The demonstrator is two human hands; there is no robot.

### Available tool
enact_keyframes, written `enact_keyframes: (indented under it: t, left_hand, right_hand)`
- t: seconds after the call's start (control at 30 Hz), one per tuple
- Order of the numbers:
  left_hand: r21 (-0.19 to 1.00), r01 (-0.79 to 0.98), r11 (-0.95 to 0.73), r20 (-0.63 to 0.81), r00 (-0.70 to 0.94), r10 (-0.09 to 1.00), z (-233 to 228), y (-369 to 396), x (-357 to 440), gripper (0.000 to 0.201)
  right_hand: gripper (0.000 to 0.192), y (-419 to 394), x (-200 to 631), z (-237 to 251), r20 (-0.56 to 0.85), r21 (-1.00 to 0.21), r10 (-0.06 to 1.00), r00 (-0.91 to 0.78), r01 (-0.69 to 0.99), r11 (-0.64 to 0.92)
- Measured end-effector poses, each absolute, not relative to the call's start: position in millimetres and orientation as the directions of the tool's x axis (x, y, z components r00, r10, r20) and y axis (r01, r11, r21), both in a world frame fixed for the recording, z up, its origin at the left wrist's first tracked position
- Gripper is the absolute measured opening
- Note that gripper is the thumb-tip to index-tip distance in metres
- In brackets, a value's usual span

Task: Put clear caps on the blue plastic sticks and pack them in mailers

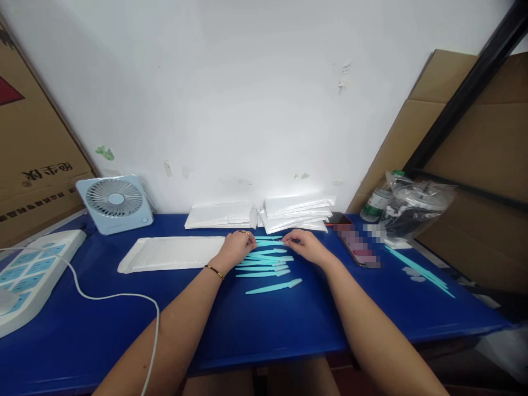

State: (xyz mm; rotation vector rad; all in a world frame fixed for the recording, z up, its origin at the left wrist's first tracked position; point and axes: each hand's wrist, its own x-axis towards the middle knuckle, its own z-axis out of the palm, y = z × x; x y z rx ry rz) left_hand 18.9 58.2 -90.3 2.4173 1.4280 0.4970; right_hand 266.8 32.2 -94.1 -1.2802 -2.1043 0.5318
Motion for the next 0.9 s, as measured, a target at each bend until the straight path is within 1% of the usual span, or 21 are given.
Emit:
enact_keyframes:
  t: [0.13, 0.17, 0.23, 0.3, 0.33, 0.4, 0.5, 0.57, 0.63, 0.73, 0.9]
  left_hand:
    - [0.401, 0.745, -0.533, 0.158, 0.517, 0.841, -83.6, 51.1, 21.8, 0.012]
    - [0.402, 0.738, -0.541, 0.153, 0.529, 0.835, -82.8, 50.6, 21.5, 0.014]
    - [0.396, 0.744, -0.538, 0.168, 0.518, 0.839, -83.5, 52.0, 20.1, 0.016]
    - [0.360, 0.778, -0.514, 0.218, 0.465, 0.858, -87.0, 56.1, 18.0, 0.017]
    - [0.339, 0.797, -0.499, 0.241, 0.440, 0.865, -89.5, 58.6, 17.1, 0.018]
    - [0.306, 0.819, -0.485, 0.256, 0.419, 0.871, -94.8, 63.2, 15.9, 0.019]
    - [0.274, 0.829, -0.488, 0.245, 0.430, 0.869, -100.3, 66.9, 16.1, 0.015]
    - [0.252, 0.832, -0.495, 0.238, 0.442, 0.865, -101.5, 67.3, 17.1, 0.012]
    - [0.240, 0.825, -0.511, 0.238, 0.460, 0.855, -101.3, 67.1, 18.0, 0.013]
    - [0.239, 0.814, -0.529, 0.233, 0.481, 0.845, -100.5, 67.3, 18.3, 0.019]
    - [0.253, 0.815, -0.521, 0.230, 0.472, 0.851, -101.9, 69.1, 16.2, 0.021]
  right_hand:
    - [0.020, 26.3, 263.6, -85.2, 0.244, -0.660, 0.890, -0.386, 0.607, 0.444]
    - [0.020, 25.4, 267.1, -82.7, 0.235, -0.671, 0.897, -0.376, 0.605, 0.429]
    - [0.021, 24.9, 278.9, -78.8, 0.236, -0.669, 0.925, -0.298, 0.641, 0.377]
    - [0.019, 25.5, 293.4, -78.1, 0.228, -0.625, 0.954, -0.195, 0.722, 0.297]
    - [0.017, 26.0, 299.7, -79.1, 0.202, -0.593, 0.965, -0.165, 0.764, 0.255]
    - [0.012, 27.3, 307.2, -83.5, 0.127, -0.527, 0.981, -0.149, 0.827, 0.194]
    - [0.006, 29.2, 305.1, -91.3, 0.067, -0.456, 0.981, -0.182, 0.869, 0.192]
    - [0.003, 29.8, 299.0, -94.1, 0.065, -0.428, 0.975, -0.214, 0.876, 0.221]
    - [0.001, 29.5, 293.4, -94.5, 0.072, -0.419, 0.968, -0.242, 0.873, 0.249]
    - [0.006, 28.2, 289.3, -93.2, 0.115, -0.450, 0.963, -0.244, 0.851, 0.269]
    - [0.011, 30.3, 288.7, -94.1, 0.221, -0.600, 0.957, -0.187, 0.748, 0.284]
